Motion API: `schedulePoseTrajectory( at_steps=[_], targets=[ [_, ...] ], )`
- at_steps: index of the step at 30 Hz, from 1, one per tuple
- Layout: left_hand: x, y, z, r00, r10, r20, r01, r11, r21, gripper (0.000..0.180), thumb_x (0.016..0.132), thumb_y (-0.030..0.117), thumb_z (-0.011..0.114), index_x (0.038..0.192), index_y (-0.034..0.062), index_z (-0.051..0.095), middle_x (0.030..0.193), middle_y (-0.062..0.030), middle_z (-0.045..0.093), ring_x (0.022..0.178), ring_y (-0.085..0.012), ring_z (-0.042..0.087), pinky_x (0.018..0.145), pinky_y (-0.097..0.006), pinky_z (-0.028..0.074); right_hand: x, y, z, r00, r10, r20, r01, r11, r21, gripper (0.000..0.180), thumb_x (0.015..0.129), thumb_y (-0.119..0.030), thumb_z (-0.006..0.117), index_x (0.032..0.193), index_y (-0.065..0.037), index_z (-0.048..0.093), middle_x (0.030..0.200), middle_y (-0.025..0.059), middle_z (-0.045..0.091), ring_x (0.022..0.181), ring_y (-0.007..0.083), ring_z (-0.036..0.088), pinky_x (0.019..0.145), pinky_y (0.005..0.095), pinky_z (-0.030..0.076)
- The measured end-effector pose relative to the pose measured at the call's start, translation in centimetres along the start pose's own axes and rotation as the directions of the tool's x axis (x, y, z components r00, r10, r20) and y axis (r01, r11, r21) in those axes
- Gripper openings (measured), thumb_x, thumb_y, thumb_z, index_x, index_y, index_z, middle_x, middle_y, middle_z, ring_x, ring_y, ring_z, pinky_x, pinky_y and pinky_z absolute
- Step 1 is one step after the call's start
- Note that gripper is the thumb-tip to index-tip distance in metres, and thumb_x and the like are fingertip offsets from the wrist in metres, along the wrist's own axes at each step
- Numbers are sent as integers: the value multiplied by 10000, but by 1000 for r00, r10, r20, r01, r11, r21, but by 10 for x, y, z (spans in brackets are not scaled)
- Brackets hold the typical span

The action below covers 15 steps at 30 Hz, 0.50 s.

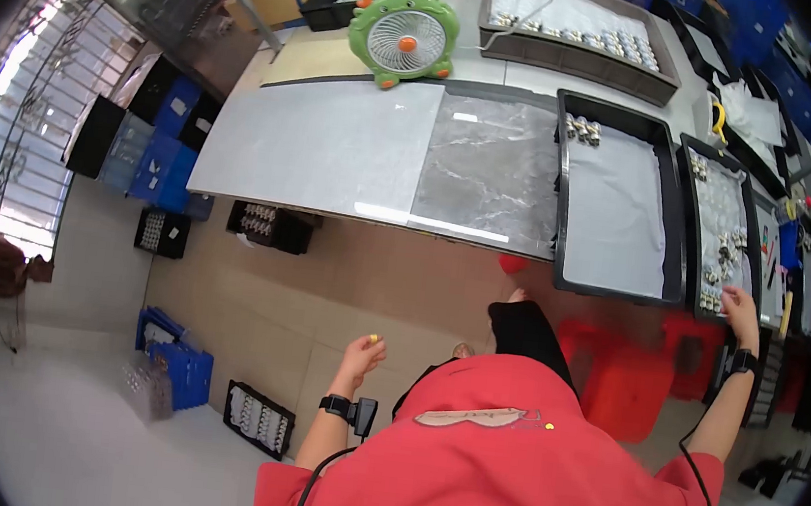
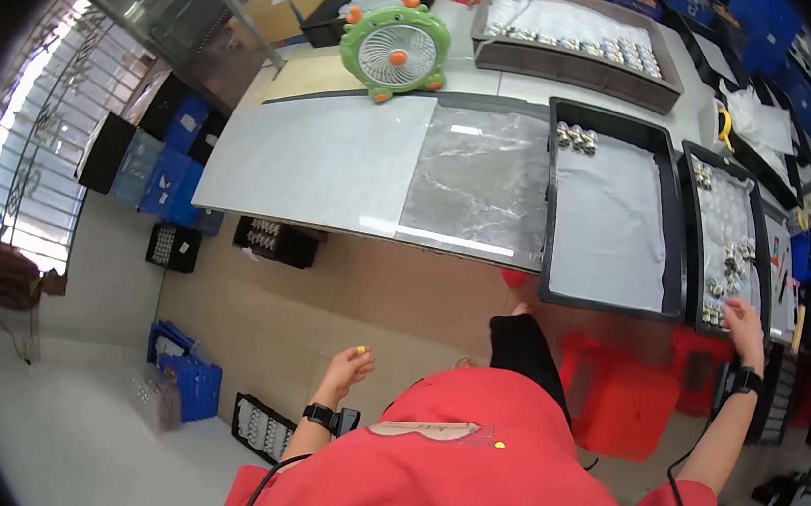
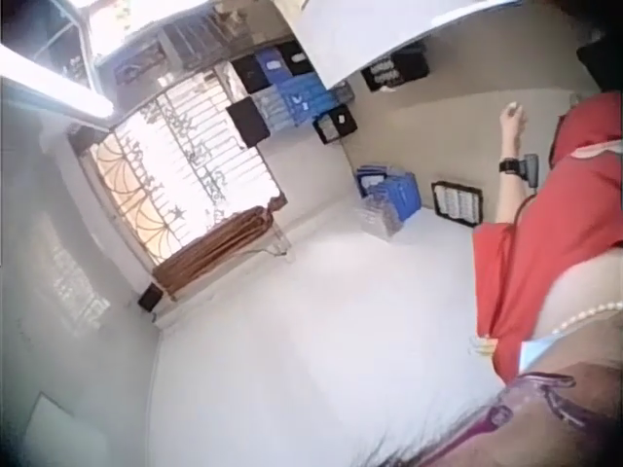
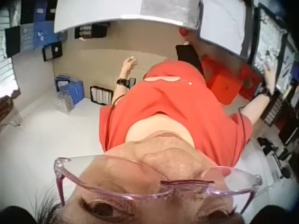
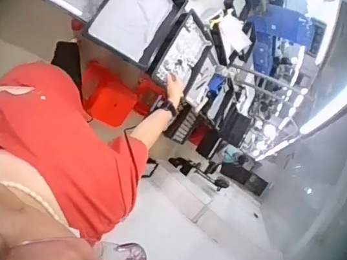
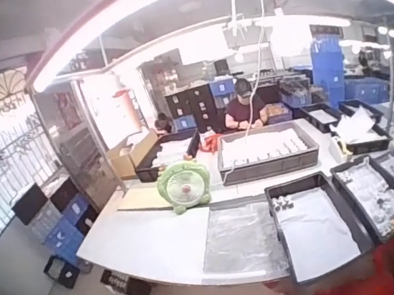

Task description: Assembling small figurines at a production workbench, checking components, and then plugging in a desk fan.

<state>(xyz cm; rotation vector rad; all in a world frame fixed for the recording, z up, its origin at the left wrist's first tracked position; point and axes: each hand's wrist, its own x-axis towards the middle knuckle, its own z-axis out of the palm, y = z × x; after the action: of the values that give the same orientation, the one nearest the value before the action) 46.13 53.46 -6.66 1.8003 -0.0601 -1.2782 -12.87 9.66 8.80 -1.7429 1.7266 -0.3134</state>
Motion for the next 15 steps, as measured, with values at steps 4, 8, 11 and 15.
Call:
schedulePoseTrajectory(
  at_steps=[4,8,11,15],
  targets=[
    [4,-7,-4,997,-50,-61,47,998,-51,248,810,179,612,999,23,570,830,-34,596,681,-68,557,440,-153,346,-13,-18,16,998,-13,67,10,999,41,262,817,-210,567,1016,-40,568,729,-6,572,605,62,496,487,198,356],
    [14,37,33,996,91,-7,-91,996,3,171,814,169,607,916,34,585,768,-27,604,698,-62,561,504,-172,380,-20,-1,-4,996,-58,63,49,989,141,235,832,-163,547,1023,-27,559,780,0,584,624,51,484,523,186,355],
    [-4,93,96,912,402,86,-401,916,-28,200,829,126,585,992,12,578,868,-28,602,795,-78,560,699,-216,441,-12,13,-29,996,-65,60,52,981,187,230,844,-152,534,1031,-18,549,810,-3,582,630,50,481,527,186,354],
    [-61,195,210,654,523,547,-652,756,58,314,841,105,566,1140,16,528,997,-42,587,956,-105,526,814,-247,423,13,40,-70,991,-106,76,90,977,193,257,859,-190,530,1066,-38,540,844,-23,575,658,42,480,534,172,344]
  ],
)
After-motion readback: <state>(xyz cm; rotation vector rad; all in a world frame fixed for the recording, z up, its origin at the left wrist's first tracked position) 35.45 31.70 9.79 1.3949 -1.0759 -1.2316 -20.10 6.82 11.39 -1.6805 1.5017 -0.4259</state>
